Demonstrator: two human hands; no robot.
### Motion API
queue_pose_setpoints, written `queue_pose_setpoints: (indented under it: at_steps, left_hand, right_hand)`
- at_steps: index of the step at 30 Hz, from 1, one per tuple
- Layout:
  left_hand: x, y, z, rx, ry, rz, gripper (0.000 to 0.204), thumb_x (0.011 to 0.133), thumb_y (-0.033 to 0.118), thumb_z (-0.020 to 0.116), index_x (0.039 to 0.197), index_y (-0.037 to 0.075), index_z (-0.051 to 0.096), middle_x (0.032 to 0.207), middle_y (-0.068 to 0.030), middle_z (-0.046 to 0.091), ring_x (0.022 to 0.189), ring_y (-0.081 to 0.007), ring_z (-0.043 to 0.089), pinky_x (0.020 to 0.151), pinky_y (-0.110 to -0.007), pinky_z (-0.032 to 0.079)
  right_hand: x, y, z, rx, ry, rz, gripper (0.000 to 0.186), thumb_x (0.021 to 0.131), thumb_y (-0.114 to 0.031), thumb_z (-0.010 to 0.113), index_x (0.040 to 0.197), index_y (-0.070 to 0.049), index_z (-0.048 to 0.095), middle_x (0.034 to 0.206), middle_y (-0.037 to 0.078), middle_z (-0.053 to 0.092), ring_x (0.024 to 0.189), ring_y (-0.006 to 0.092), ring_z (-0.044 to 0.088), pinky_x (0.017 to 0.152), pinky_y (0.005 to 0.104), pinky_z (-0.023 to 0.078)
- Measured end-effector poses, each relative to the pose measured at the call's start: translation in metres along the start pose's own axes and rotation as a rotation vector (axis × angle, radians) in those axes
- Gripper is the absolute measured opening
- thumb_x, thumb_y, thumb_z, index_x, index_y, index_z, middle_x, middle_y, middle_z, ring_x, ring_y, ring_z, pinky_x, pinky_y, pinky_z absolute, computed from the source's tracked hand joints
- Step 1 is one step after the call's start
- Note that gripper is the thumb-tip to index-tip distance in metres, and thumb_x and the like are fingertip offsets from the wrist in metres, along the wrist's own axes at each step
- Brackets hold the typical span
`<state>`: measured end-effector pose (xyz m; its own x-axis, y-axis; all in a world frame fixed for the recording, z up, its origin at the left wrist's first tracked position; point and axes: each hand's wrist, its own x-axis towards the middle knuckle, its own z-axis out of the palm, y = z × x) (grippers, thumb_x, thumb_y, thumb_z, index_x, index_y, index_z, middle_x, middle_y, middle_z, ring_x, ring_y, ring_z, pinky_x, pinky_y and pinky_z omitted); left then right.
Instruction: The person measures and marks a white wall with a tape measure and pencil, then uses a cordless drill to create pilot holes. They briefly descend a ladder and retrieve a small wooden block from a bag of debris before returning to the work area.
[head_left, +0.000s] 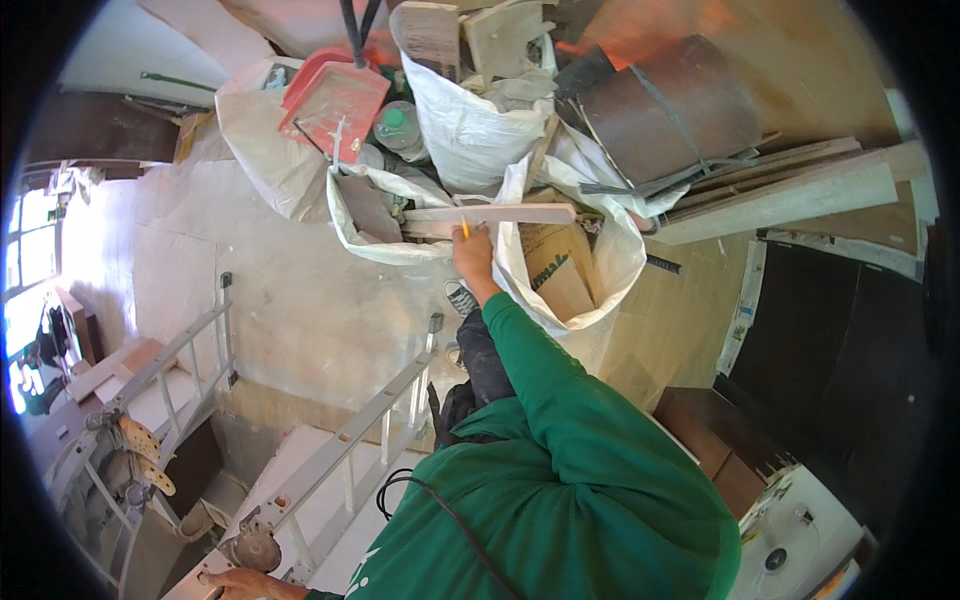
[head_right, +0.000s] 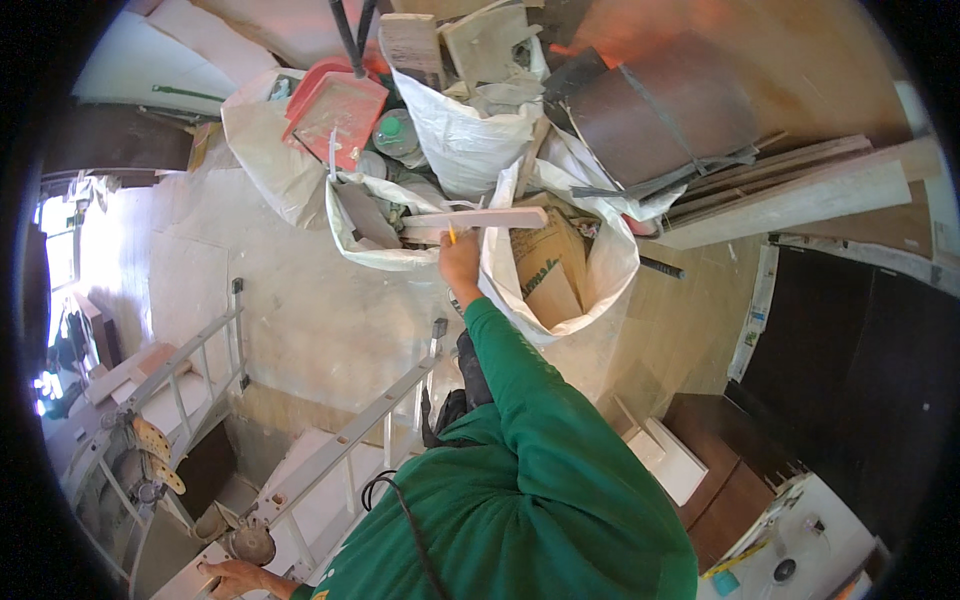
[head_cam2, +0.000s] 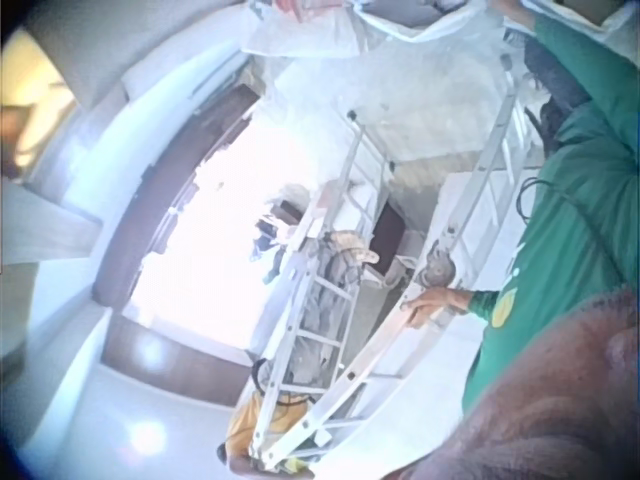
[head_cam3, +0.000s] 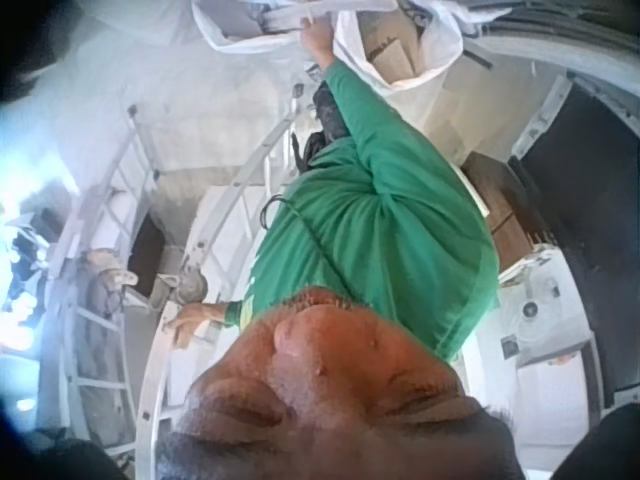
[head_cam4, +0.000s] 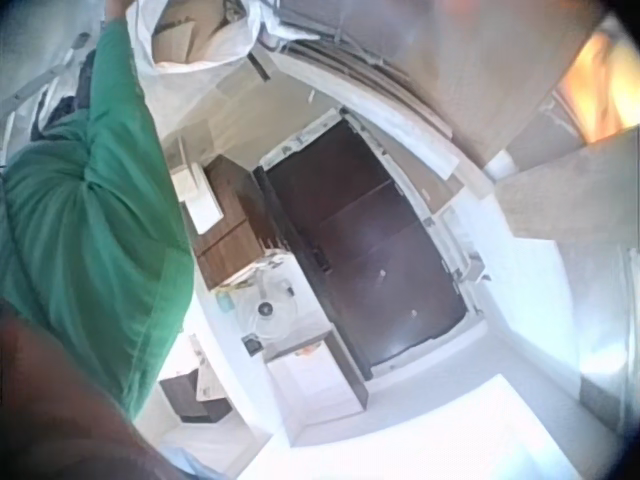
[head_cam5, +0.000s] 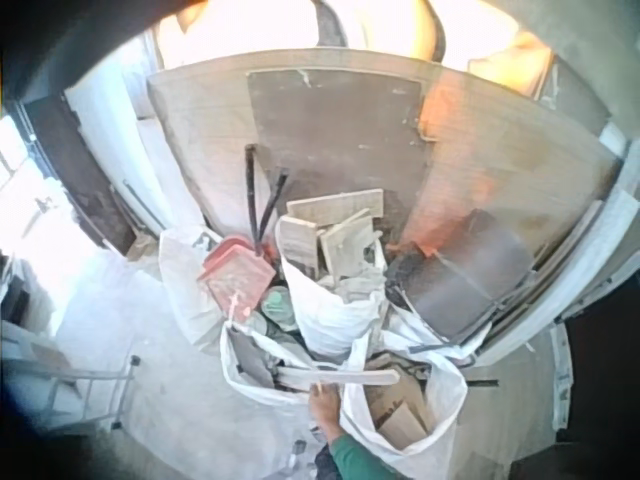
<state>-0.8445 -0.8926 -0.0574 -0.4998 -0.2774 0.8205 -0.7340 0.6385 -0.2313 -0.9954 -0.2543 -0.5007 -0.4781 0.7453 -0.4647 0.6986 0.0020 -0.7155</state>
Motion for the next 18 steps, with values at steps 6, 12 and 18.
queue_pose_setpoints:
  at_steps: [6, 12, 18]
  left_hand:
    - [0.005, -0.004, 0.012, -0.051, 0.148, 0.171, 0.044, 0.116, 0.009, 0.045, 0.145, -0.023, 0.053, 0.146, -0.0523, 0.049, 0.132, -0.0653, 0.057, 0.117, -0.067, 0.046]
    - [0.003, -0.013, 0.024, -0.058, 0.144, 0.208, 0.050, 0.115, 0.012, 0.052, 0.152, -0.020, 0.045, 0.146, -0.0579, 0.042, 0.128, -0.0757, 0.050, 0.106, -0.080, 0.046]
    - [0.003, -0.031, 0.044, -0.141, 0.138, 0.169, 0.057, 0.116, 0.019, 0.057, 0.161, -0.010, 0.038, 0.148, -0.0603, 0.037, 0.129, -0.0787, 0.046, 0.101, -0.085, 0.044]
  right_hand:
    - [-0.005, -0.011, -0.002, -0.045, 0.037, -0.167, 0.071, 0.103, -0.029, 0.068, 0.149, 0.018, 0.042, 0.123, 0.042, 0.068, 0.119, 0.0556, 0.067, 0.104, 0.0554, 0.054]
    - [0.008, -0.022, -0.025, -0.065, -0.269, -0.172, 0.064, 0.105, -0.024, 0.065, 0.151, 0.016, 0.043, 0.124, 0.041, 0.068, 0.120, 0.0558, 0.066, 0.103, 0.0523, 0.055]
    - [0.019, -0.046, -0.077, 0.582, -0.665, 0.278, 0.039, 0.103, -0.024, 0.070, 0.134, 0.000, 0.066, 0.116, 0.016, 0.078, 0.069, 0.0187, 0.061, 0.058, 0.0363, 0.047]
